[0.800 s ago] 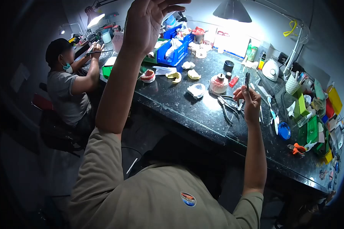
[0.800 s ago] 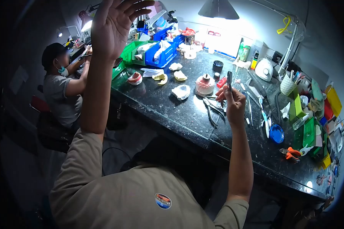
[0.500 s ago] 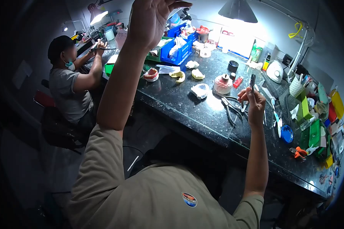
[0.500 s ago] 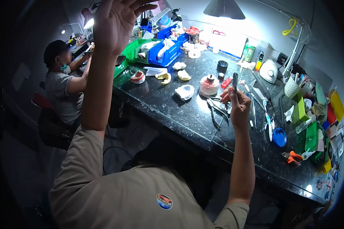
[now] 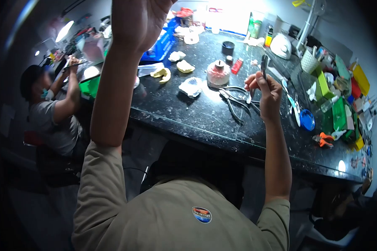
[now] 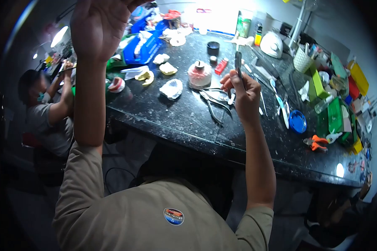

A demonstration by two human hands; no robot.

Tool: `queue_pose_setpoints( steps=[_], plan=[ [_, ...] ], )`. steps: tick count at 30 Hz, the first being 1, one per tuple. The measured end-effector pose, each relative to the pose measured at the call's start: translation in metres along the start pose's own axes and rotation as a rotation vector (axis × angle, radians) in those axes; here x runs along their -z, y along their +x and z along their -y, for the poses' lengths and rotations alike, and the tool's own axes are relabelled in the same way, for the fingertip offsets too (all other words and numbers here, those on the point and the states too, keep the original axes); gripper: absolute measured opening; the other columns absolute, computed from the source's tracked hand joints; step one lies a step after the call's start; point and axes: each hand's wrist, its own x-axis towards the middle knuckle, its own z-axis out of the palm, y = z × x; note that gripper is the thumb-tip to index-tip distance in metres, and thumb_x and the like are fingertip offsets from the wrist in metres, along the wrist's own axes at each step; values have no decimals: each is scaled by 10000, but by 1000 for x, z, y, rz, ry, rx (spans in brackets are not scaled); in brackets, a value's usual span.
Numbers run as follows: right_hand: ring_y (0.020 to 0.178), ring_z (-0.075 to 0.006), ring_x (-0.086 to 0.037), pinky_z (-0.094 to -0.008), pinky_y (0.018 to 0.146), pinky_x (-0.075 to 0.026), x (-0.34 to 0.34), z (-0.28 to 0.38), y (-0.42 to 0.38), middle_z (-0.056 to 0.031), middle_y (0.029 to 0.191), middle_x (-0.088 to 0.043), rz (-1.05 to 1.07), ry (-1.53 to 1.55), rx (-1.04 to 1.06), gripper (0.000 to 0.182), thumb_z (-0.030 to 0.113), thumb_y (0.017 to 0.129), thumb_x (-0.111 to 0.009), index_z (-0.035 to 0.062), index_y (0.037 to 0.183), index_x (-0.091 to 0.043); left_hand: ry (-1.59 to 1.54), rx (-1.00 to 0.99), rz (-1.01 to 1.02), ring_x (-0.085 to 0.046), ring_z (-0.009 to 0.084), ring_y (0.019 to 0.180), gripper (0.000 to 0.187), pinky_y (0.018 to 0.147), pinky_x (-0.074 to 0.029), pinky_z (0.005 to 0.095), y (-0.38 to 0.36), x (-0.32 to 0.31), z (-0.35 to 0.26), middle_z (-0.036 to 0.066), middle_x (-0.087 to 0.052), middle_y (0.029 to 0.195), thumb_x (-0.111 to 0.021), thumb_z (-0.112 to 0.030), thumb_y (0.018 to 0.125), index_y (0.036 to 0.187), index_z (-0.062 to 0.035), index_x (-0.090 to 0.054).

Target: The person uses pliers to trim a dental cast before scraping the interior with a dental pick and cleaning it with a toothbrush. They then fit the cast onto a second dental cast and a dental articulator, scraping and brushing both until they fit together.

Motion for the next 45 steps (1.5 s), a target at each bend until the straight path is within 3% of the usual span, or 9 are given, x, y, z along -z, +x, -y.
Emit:
queue_pose_setpoints(
  steps=[9,17,21,28,31,32,36,39,45],
  plan=[
    [649,-127,-625,-265,625,-483,12,-11,6,-95,748,-671,-87,-50,-2,414,245,987,-509,-4,678,-627,-192,136,86,-635,285,1009,653,891,-496,398,-14,10,80,234,-634,1128,-221,-468,1021,1253,66,-518],
    [723,-211,-598,-341,721,-482,32,-12,27,-183,867,-659,-120,-29,-79,362,224,986,-467,-2,720,-564,271,326,-215,-617,203,957,638,877,-445,340,-61,55,131,146,-665,1037,-403,-573,953,1185,-2,-569],
    [699,-175,-615,-311,671,-495,27,-9,46,-130,821,-658,-169,-25,-147,296,260,934,-494,46,747,-575,317,583,-283,-613,183,921,549,817,-458,320,-87,87,147,105,-657,1028,-427,-515,974,1167,-18,-561],
    [711,-137,-594,-280,646,-461,27,-42,19,-27,786,-589,-55,11,-462,247,227,929,-591,0,1024,-613,327,579,-267,-627,200,909,612,791,-473,312,-118,74,153,146,-663,1037,-315,-517,1008,1235,14,-521],
    [691,-119,-588,-265,629,-458,9,-34,17,-11,765,-574,-8,-125,-520,221,234,903,-636,19,950,-616,347,596,-287,-629,202,901,608,780,-481,311,-118,65,150,149,-662,1040,-310,-512,1011,1250,10,-509],
    [631,-78,-572,-232,594,-471,1,-31,17,-9,665,-562,-19,-200,-531,250,261,847,-712,76,736,-586,312,677,-327,-631,202,899,589,775,-485,308,-114,64,146,151,-661,1043,-323,-498,1013,1260,5,-503],
    [584,-86,-443,-237,549,-397,4,-41,13,16,641,-491,210,-574,-337,472,295,676,-881,89,668,-456,377,863,93,-635,203,905,526,777,-495,296,-126,103,155,145,-653,1086,-506,-406,979,1338,-25,-453],
    [582,-108,-451,-259,544,-403,0,-31,12,-6,630,-483,302,-747,-382,507,304,630,-901,71,693,-455,497,864,384,-568,144,1104,361,942,-444,273,-134,110,156,74,-607,1152,-588,-255,960,1272,-78,-545],
    [563,-154,-458,-295,541,-413,1,-34,11,-59,612,-480,252,-894,-353,556,328,582,-914,55,716,-448,780,792,475,-576,140,789,350,711,-484,259,-134,102,144,100,-669,1009,-646,-249,901,1187,-51,-606]
  ],
)
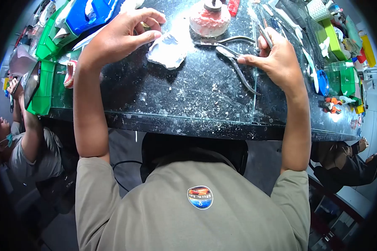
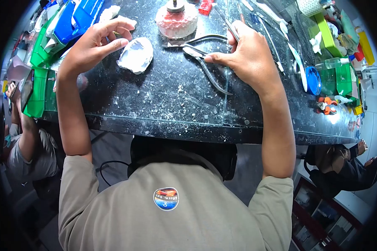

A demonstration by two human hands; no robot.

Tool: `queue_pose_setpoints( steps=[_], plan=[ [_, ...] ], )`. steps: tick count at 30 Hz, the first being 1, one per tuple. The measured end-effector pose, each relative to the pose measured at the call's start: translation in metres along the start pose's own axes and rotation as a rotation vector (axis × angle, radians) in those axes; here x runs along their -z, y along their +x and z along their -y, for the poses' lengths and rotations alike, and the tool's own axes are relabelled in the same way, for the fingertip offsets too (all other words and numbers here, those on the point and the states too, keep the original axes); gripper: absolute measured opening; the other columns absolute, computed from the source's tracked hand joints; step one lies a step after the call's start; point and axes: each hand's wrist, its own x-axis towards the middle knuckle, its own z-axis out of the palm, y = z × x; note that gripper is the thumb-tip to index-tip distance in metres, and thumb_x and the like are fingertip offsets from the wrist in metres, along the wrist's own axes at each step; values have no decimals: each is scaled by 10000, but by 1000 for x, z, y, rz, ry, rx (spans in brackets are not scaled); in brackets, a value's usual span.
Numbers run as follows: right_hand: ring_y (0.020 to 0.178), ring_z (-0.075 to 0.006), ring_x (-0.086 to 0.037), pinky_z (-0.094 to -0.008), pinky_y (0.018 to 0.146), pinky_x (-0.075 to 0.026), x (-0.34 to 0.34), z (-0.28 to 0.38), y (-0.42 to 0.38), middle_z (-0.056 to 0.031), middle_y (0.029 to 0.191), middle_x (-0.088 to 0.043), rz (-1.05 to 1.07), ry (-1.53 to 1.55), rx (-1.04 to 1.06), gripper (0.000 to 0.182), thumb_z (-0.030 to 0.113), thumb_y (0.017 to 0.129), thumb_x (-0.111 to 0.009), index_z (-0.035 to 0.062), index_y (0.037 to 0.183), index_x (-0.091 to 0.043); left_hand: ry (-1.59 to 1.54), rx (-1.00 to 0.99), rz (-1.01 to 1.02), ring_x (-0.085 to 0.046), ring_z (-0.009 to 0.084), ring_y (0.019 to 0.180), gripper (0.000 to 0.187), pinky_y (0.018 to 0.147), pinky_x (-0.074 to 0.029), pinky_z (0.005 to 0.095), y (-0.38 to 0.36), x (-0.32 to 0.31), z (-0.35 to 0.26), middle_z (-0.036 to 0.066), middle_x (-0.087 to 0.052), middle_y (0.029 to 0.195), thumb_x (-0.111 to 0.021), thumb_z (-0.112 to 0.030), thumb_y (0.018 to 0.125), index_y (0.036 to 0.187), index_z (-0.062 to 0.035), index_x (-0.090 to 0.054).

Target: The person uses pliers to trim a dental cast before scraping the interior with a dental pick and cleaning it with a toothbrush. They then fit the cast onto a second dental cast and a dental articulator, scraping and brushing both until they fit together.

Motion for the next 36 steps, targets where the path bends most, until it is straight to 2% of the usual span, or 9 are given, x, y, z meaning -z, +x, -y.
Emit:
queue_pose_setpoints(
  steps=[4,13,19,24,26,28,30,34,36],
  plan=[
    [558,-148,-456,-291,540,-413,0,2,1,-52,610,-481,-53,-63,-63,539,329,594,-908,63,705,-452,6,-17,58,-533,78,758,401,656,-437,236,1,0,1,26,-643,993,-668,-236,883,1232,-60,-576],
    [544,-128,-464,-279,492,-401,-13,2,8,-46,602,-489,-236,75,0,542,439,665,-856,53,690,-476,89,-41,17,-511,109,702,355,643,-430,245,-1,-16,-6,39,-571,844,-741,-186,814,1126,-61,-626],
    [652,-282,-612,-363,630,-506,-33,28,30,-163,735,-606,-254,-117,131,607,453,577,-889,-8,788,-557,-326,62,-68,-596,82,755,359,617,-477,218,6,-9,-18,66,-645,925,-672,-128,875,1193,-59,-521],
    [556,-208,-550,-351,567,-472,-50,8,66,-129,619,-592,-438,-130,199,559,471,672,-837,-22,743,-584,-711,9,-141,-671,122,691,447,496,-491,211,5,-8,-28,83,-673,908,-689,-189,848,1225,-28,-510],
    [509,-192,-510,-338,534,-456,-52,1,74,-95,557,-555,-566,-99,269,542,459,707,-818,-11,718,-548,-834,71,-93,-710,212,734,484,533,-554,261,8,-12,-19,152,-683,939,-677,-152,847,1241,57,-490],
    [602,-290,-612,-374,591,-486,-30,19,58,-165,696,-628,-367,-31,52,424,364,753,-791,-13,788,-600,-1008,96,-110,-711,253,770,433,555,-576,299,9,-21,-28,165,-677,961,-645,-125,853,1218,60,-505],
    [528,-186,-545,-321,529,-437,-11,43,34,-106,575,-568,-223,133,-46,277,226,860,-698,-6,751,-593,-1139,88,-96,-706,304,818,394,664,-604,355,12,-32,-34,191,-665,995,-577,-88,878,1202,115,-481],
    [541,-165,-529,-324,514,-420,-20,54,-6,-118,678,-595,-97,341,64,205,165,903,-639,-38,871,-626,-1285,136,-149,-679,312,948,414,744,-568,359,11,-45,-48,217,-643,1102,-462,-190,939,1261,71,-472],
    [657,-308,-586,-391,605,-446,-19,62,-8,-179,769,-591,-72,335,146,198,146,904,-626,-52,908,-618,-1333,106,-145,-659,318,1005,479,767,-549,359,10,-48,-44,236,-617,1176,-396,-275,969,1308,60,-444]
  ],
)
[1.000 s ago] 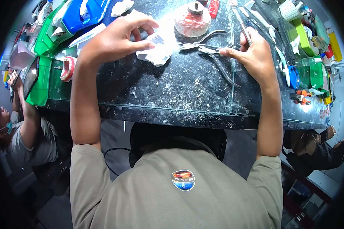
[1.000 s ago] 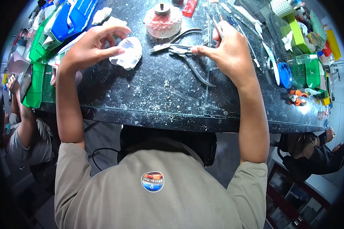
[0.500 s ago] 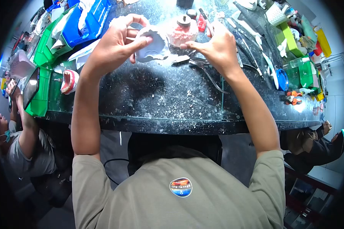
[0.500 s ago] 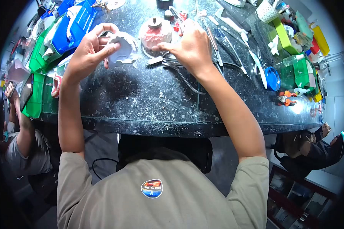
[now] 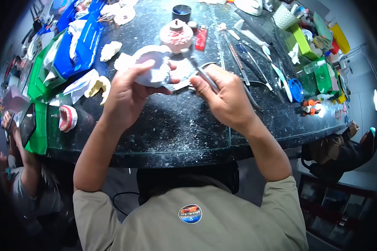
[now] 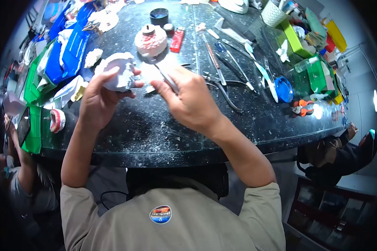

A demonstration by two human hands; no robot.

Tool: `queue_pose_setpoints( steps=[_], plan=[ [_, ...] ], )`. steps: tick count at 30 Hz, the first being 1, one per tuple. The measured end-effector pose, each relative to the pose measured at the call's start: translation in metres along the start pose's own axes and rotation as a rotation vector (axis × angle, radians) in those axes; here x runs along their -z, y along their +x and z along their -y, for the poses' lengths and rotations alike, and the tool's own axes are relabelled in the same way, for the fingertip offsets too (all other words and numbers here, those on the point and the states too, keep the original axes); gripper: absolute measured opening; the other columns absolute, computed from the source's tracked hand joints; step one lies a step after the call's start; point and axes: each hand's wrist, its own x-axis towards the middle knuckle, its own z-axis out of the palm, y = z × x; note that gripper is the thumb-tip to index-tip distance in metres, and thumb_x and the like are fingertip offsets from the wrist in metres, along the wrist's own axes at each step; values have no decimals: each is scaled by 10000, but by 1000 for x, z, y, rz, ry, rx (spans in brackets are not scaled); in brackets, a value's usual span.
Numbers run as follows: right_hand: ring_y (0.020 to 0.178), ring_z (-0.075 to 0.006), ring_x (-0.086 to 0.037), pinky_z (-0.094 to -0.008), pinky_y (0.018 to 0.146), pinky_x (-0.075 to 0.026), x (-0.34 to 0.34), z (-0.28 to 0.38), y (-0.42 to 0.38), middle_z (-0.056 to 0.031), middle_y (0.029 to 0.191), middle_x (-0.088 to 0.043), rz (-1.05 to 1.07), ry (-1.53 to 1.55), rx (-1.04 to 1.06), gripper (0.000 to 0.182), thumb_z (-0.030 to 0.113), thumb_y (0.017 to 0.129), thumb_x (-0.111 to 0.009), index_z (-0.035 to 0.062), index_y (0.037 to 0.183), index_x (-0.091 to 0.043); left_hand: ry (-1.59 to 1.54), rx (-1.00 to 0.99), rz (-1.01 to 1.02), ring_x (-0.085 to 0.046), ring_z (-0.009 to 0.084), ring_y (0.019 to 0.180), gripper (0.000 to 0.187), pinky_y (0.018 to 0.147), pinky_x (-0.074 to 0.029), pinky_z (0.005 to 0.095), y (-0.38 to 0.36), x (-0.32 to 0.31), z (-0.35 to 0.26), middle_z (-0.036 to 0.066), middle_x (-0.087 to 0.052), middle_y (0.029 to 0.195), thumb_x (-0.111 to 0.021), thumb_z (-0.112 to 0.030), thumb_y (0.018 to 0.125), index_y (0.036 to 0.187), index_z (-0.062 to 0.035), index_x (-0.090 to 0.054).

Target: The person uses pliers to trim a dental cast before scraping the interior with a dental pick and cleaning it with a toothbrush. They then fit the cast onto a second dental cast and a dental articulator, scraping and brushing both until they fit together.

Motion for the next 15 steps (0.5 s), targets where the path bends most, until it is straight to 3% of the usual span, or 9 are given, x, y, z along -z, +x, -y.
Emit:
queue_pose_setpoints(
  steps=[2,4,5,9,15],
  plan=[
    [586,-156,-487,-313,549,-391,-2,-7,1,-77,729,-559,-16,-21,92,237,178,939,-609,-35,834,-612,-147,22,-40,-655,337,1004,512,756,-538,358,0,5,-2,249,-595,1217,-362,-326,980,1317,51,-444],
    [718,-362,-591,-413,647,-452,0,-10,-2,-200,786,-583,41,30,31,197,142,907,-615,-53,878,-621,-289,-10,-25,-647,363,998,577,764,-524,379,1,8,-6,263,-579,1235,-325,-405,991,1356,32,-416],
    [629,-202,-554,-335,597,-448,-4,-15,-4,-116,737,-553,-3,-17,107,218,166,911,-632,-37,831,-629,-273,-52,-38,-644,367,999,587,766,-522,380,1,10,-8,264,-573,1245,-317,-416,993,1365,30,-406],
    [785,-334,-606,-434,685,-480,-9,-22,-12,-127,872,-555,84,-338,95,318,229,769,-759,12,890,-561,-235,-165,-113,-623,380,1047,581,778,-529,380,3,20,-13,267,-534,1295,-274,-394,1004,1383,32,-383],
    [872,-349,-626,-443,757,-493,11,-30,-3,-136,905,-600,118,-477,-62,334,265,757,-774,11,880,-594,-191,-217,-205,-609,383,1079,546,786,-527,370,3,21,-18,283,-505,1326,-258,-338,1015,1390,45,-361]
  ],
)
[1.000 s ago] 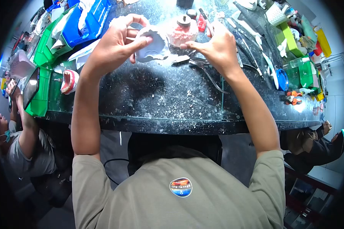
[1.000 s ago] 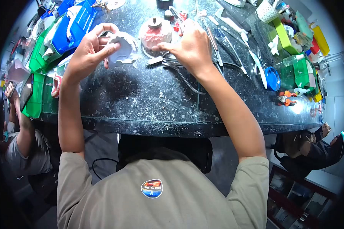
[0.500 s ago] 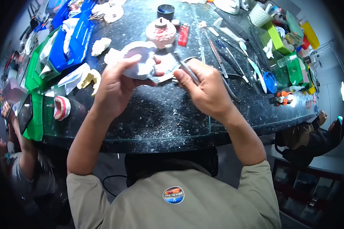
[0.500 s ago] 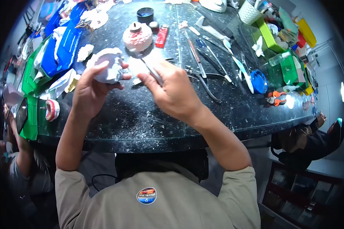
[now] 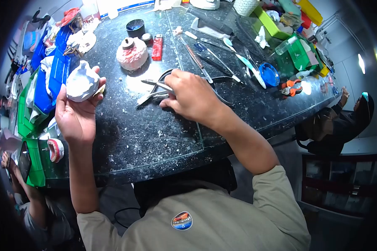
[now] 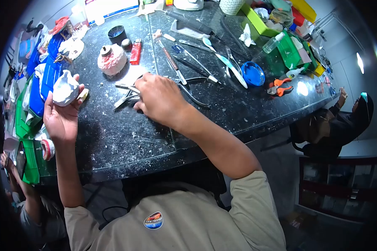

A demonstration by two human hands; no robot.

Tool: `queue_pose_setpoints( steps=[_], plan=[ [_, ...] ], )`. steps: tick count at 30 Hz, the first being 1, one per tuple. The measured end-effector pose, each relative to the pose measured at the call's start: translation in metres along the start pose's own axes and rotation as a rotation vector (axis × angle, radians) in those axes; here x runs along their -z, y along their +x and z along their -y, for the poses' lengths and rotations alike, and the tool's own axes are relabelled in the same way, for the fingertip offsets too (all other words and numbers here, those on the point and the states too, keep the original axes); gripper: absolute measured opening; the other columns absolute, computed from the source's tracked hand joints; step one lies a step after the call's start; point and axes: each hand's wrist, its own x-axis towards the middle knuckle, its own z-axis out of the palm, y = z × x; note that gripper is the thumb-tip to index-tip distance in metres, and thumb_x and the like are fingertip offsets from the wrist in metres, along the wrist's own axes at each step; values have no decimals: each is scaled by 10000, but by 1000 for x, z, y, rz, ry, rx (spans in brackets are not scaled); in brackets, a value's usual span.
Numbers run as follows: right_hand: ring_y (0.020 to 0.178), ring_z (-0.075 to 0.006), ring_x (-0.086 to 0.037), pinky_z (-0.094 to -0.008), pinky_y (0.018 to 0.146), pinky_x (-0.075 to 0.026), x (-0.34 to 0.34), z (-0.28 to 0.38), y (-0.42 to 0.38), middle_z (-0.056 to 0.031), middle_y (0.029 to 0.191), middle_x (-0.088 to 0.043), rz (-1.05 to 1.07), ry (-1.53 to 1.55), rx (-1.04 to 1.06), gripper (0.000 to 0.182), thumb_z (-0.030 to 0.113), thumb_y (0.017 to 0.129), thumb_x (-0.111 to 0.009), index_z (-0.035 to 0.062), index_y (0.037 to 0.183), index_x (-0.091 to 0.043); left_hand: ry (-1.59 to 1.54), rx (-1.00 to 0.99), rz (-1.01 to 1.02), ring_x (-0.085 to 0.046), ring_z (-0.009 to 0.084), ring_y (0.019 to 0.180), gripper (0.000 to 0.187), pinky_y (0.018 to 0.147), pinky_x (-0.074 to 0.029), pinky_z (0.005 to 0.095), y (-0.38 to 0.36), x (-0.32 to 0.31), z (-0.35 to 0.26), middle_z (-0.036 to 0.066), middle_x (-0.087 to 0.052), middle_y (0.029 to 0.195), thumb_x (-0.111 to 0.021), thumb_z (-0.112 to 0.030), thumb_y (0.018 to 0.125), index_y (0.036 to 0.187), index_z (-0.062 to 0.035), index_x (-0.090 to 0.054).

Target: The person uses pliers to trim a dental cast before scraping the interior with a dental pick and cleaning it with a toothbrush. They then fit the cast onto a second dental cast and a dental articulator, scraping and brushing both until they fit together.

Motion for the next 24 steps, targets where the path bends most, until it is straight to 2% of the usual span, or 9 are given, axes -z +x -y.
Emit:
queue_pose_setpoints(
  steps=[4,7,9,13,14,17,20,22,24],
  plan=[
    [786,-316,-632,-423,691,-492,2,-16,5,-139,844,-604,-221,-149,-2,340,290,769,-772,1,808,-598,-34,17,147,-583,407,1122,547,847,-526,392,1,0,4,299,-467,1356,-269,-329,1021,1410,52,-321],
    [734,-301,-647,-394,663,-519,24,-14,10,-176,839,-620,-183,85,-134,305,263,853,-703,-33,822,-635,-61,22,223,-531,436,1188,579,967,-494,430,-4,-15,7,307,-438,1371,-272,-362,1035,1411,77,-293],
    [592,-261,-570,-397,536,-450,29,-13,12,-164,749,-579,-427,195,-76,323,242,902,-653,-50,770,-607,-86,18,216,-515,443,1204,603,1004,-474,439,-8,-27,9,306,-429,1376,-274,-387,1037,1405,90,-290],
    [642,-231,-598,-364,561,-459,30,-28,17,-137,759,-579,-641,302,59,243,177,932,-608,-43,831,-633,-83,-18,289,-498,437,1226,651,1051,-432,463,-8,-19,13,296,-494,1320,-329,-441,1017,1387,94,-321],
    [645,-220,-594,-355,576,-457,32,-30,17,-130,760,-580,-643,307,68,231,175,937,-600,-34,846,-636,-66,-20,276,-502,428,1227,657,1045,-435,468,-8,-18,13,282,-523,1295,-355,-456,1007,1384,82,-340],
    [639,-188,-569,-313,612,-439,37,-27,13,-114,796,-609,-576,351,-27,200,148,954,-565,-7,856,-645,11,-26,325,-429,464,1275,736,1037,-459,460,-8,-13,11,294,-360,1425,-418,-464,983,1434,82,-217],
    [766,-247,-628,-348,706,-485,31,-18,12,-179,920,-632,-415,421,29,154,-1,896,-481,-37,947,-622,78,-44,339,-424,465,1280,777,1034,-448,495,-8,-12,13,272,-383,1421,-450,-503,958,1439,64,-224],
    [976,-337,-635,-397,891,-489,26,-10,9,-256,1038,-612,-235,337,158,313,-93,798,-423,-88,1072,-575,111,-57,334,-426,463,1281,780,1038,-430,521,-11,-16,15,250,-407,1415,-461,-512,950,1442,50,-235],
    [1066,-389,-594,-410,974,-456,16,4,5,-293,1126,-580,-143,356,184,349,-94,773,-429,-119,1098,-553,168,-93,332,-439,440,1282,770,1058,-406,517,-9,-14,18,240,-425,1407,-473,-501,950,1442,45,-242]
  ],
)
